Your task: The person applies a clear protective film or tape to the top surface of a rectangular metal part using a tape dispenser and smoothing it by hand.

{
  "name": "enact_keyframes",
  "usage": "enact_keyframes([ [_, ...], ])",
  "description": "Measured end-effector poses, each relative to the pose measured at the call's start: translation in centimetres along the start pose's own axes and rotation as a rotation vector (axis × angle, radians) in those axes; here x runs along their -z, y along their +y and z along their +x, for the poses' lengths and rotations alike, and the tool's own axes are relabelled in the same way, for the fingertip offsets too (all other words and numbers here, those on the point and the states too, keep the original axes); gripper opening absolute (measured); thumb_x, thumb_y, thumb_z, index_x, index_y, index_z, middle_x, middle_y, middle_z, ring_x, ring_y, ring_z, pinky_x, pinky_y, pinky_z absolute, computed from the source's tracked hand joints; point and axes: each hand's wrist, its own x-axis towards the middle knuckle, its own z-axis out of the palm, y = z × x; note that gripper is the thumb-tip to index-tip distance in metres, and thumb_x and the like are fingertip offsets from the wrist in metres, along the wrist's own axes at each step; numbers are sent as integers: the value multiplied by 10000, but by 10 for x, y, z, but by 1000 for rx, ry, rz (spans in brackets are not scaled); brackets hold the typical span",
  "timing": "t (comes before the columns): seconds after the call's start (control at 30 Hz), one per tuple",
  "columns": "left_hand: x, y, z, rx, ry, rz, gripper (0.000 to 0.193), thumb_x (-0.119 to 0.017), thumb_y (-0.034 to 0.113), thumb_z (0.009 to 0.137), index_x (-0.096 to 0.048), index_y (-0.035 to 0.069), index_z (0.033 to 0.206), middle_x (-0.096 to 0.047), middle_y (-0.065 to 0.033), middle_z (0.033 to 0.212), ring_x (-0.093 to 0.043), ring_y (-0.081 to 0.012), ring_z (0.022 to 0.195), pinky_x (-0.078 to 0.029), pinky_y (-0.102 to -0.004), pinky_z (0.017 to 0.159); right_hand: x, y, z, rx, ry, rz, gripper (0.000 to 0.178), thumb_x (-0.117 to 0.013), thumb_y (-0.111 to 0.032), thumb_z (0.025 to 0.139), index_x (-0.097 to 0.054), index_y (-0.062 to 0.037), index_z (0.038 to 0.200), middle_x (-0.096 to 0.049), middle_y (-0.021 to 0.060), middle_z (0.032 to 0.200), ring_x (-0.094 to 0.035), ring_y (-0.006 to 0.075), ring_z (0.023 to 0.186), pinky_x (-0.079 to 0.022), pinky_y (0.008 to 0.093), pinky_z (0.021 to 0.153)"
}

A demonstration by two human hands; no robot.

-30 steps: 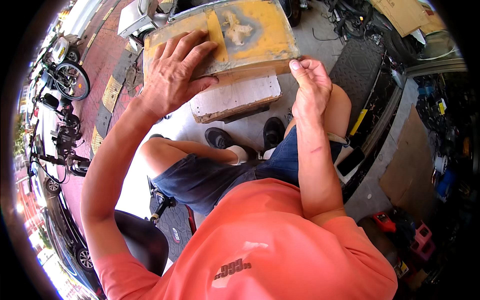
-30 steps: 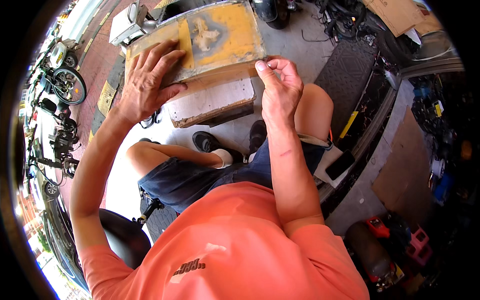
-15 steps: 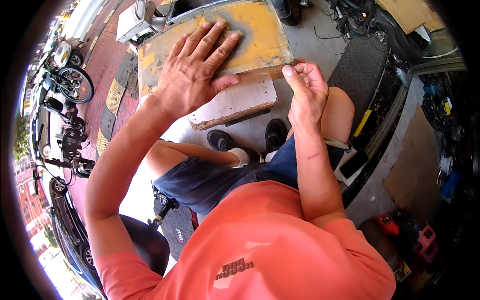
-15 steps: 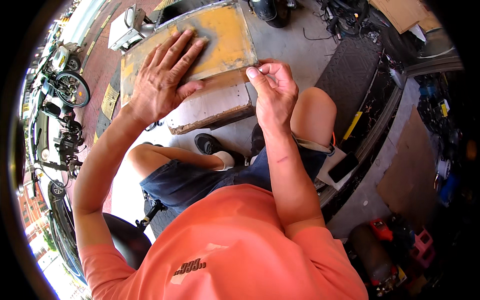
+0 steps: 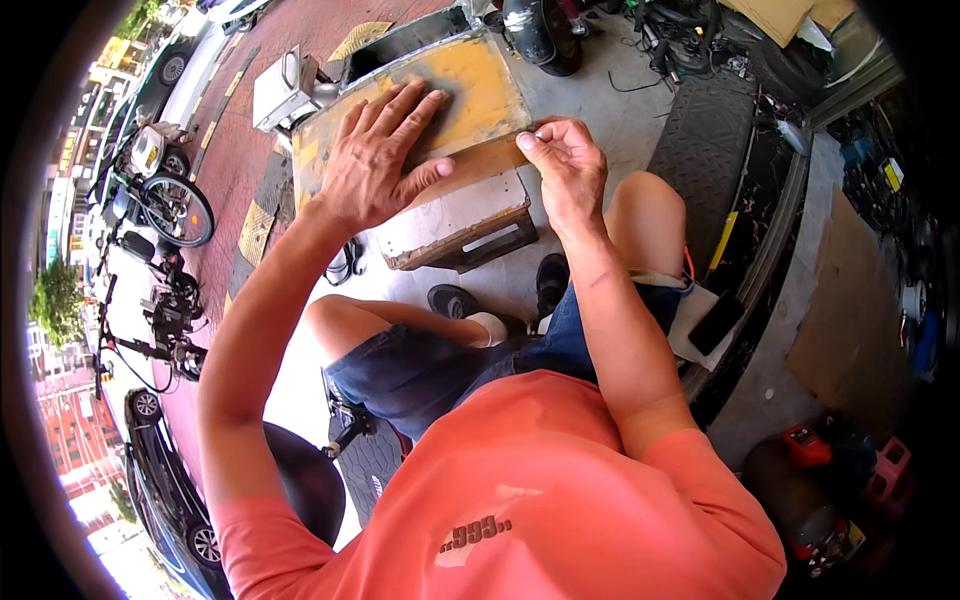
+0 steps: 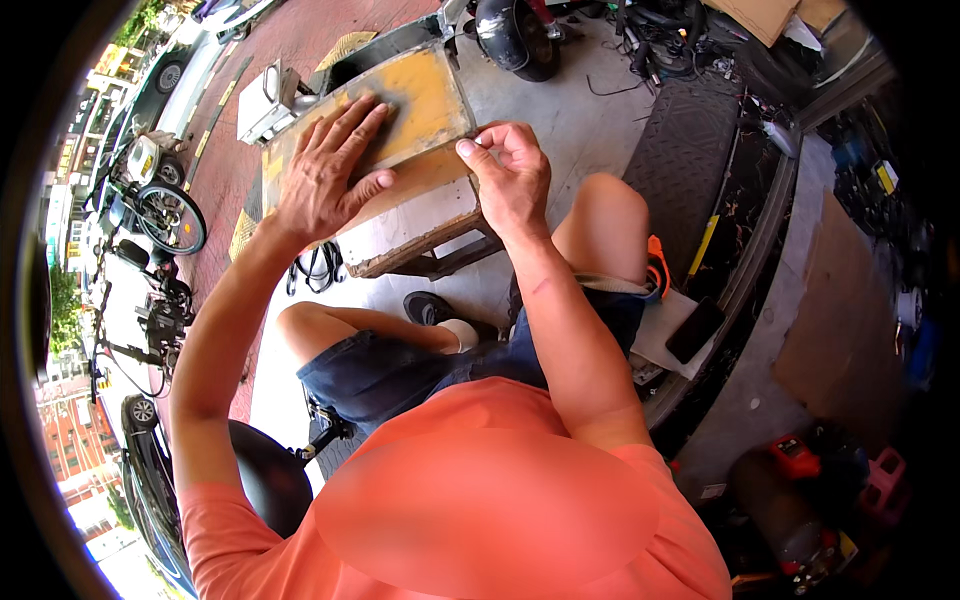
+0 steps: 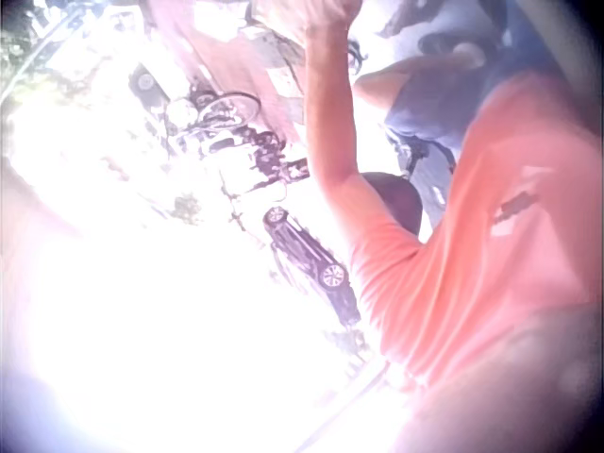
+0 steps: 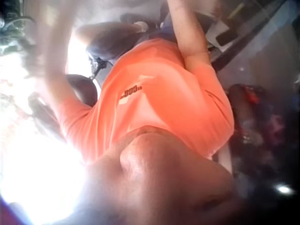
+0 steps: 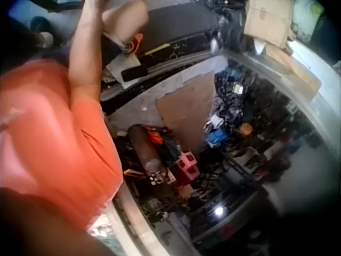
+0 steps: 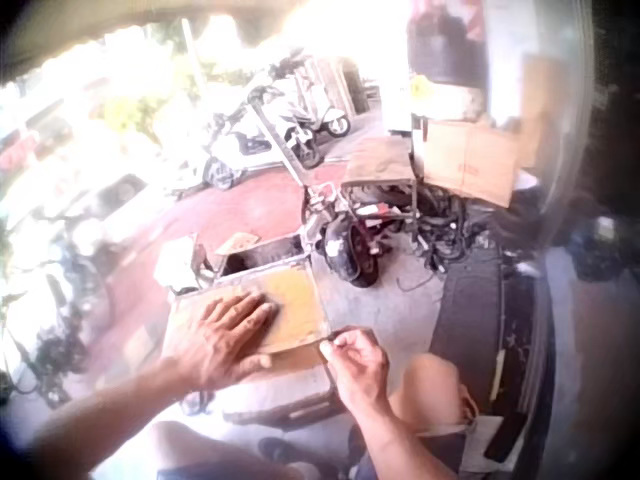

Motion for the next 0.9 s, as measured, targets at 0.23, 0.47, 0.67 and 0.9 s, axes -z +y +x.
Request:
enact_keyframes([
  [0.23, -17, 30, 9, 118, 63, 105, 789, -612, 598, 1018, -418, 179, 1657, -441, -145, 1672, -419, -376, 1524, -290, -575, 1253, 3, 1, 1, 14, 6, -56, 170, -834, -17, 889, -668, -19, 923, -663, 47, 1045, -650, 135, 951, -532, 296, 883],
  [0.47, -5, 44, 26, 230, 55, -24, 872, -707, 690, 905, -568, 87, 1521, -506, -163, 1588, -486, -372, 1440, -306, -568, 1224, 9, 3, 0, -7, -32, -44, 165, -823, -11, 898, -664, -22, 938, -668, 53, 1067, -648, 135, 976, -536, 304, 898],
  [0.67, -20, 56, 36, 258, 193, -5, 850, -721, 706, 882, -614, 74, 1440, -561, -182, 1387, -543, -387, 1297, -383, -541, 1110, 8, 2, 0, 11, -45, -25, 174, -830, -20, 901, -660, -21, 935, -667, 57, 1073, -653, 142, 994, -531, 309, 922],
  [0.9, -11, 62, 43, 347, 95, -30, 892, -771, 724, 824, -628, 69, 1413, -570, -175, 1364, -552, -381, 1286, -412, -549, 1078, 6, -8, 0, -42, -35, 4, 158, -822, -15, 916, -667, -12, 945, -711, 75, 1045, -671, 138, 956, -541, 307, 912],
])
